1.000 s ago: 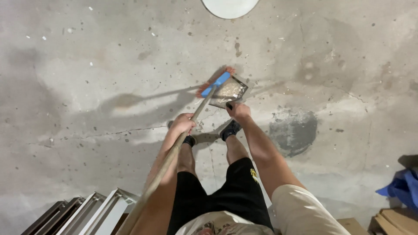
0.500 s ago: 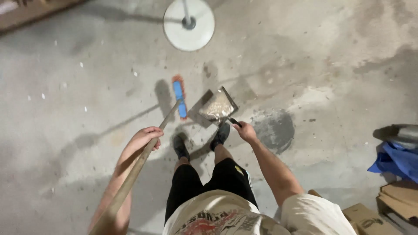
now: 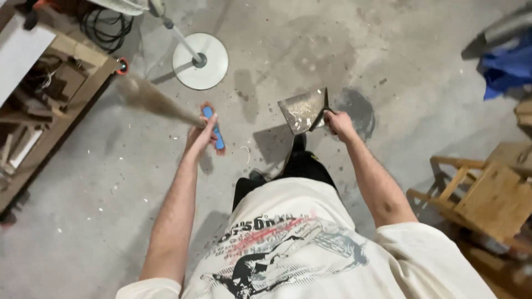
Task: Sweeping sawdust from the floor into a dustpan and then organizing tools on a workbench.
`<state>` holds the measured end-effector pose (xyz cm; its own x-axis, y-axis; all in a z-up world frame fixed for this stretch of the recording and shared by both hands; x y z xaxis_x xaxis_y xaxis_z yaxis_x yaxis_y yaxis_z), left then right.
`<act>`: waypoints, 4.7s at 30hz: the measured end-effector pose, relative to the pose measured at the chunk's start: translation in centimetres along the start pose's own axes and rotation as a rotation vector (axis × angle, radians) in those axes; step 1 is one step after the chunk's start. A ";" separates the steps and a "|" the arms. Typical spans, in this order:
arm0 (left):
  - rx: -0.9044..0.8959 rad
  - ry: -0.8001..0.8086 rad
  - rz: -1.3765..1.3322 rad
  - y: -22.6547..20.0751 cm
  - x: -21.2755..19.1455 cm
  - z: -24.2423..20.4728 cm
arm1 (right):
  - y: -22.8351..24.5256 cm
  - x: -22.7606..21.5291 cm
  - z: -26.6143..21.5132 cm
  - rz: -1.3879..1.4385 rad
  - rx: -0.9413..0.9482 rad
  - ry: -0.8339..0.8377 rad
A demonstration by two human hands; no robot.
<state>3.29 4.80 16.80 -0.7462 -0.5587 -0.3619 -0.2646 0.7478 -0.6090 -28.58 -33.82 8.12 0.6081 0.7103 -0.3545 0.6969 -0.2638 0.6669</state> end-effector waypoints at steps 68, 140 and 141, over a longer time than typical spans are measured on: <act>0.427 0.149 0.337 -39.1 21.5 28.1 | 2.0 -7.8 39.4 -0.381 0.050 0.136; 0.049 -1.051 -0.219 -141.8 9.6 120.7 | 162.8 -4.7 157.1 -1.835 -1.478 0.598; 0.022 -1.074 -0.238 -143.5 10.3 121.4 | 162.8 -4.1 158.8 -1.847 -1.507 0.624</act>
<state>107.76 -151.79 14.78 0.2454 -0.7167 -0.6528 -0.3118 0.5793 -0.7532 142.79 -183.34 14.08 -0.3386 -0.3133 -0.8873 -0.6198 0.7837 -0.0402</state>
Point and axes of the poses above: each hand's wrist, its own z-axis towards the middle knuckle, its own x-axis out of the palm, y = z × x, the point moved 2 cm from there along z, towards the middle knuckle, and after that the axes turned 2 degrees about y, right-handed, at the moved point
